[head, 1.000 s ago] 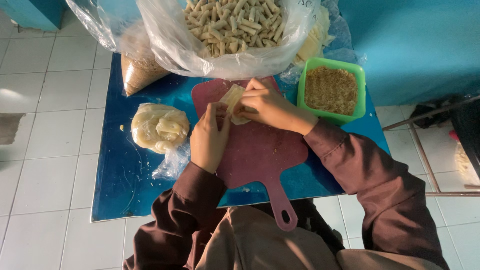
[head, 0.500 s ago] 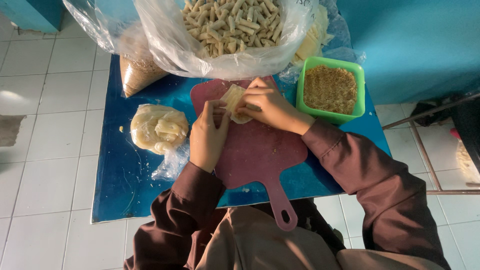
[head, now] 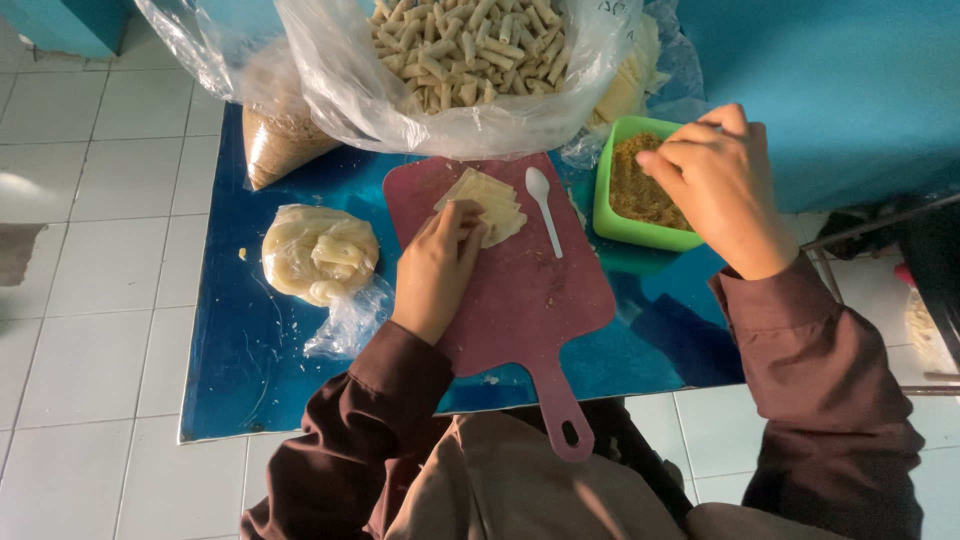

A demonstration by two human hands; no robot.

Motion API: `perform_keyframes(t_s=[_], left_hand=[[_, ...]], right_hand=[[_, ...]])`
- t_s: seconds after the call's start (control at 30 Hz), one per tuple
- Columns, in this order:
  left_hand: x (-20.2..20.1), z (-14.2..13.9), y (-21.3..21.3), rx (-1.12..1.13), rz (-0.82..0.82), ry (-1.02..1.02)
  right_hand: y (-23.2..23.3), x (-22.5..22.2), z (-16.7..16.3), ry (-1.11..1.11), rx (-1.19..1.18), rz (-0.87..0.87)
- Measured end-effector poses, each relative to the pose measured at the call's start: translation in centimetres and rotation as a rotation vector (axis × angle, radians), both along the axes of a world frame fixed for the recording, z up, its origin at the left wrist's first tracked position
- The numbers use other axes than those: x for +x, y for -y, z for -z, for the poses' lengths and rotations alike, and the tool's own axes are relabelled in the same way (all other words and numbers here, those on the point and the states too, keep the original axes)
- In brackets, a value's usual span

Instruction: The person sits at a small table and folds thin dough sheets on a pink paddle-shaped board, pressing and folding each piece by hand. They occasionally reach into a green container of brown filling and place finished folded pieces onto a growing stack on the board.

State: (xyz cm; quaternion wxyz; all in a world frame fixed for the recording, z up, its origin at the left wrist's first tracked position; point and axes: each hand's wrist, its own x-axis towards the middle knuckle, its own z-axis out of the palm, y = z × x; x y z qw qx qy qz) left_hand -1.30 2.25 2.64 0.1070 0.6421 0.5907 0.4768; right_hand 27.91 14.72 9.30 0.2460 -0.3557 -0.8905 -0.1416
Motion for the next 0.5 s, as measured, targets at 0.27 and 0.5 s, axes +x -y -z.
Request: perform_keyframes(t_s=[0.27, 0.5], left_hand=[[0.0, 0.4, 0.0, 0.062, 0.007, -0.182], [0.3, 0.1, -0.2, 0.115, -0.021, -0.234]], right_hand=[[1.6, -1.9, -1.2, 0.061, 0.1, 0.083], [4.0, -8.3, 0.8, -0.115, -0.23, -0.159]])
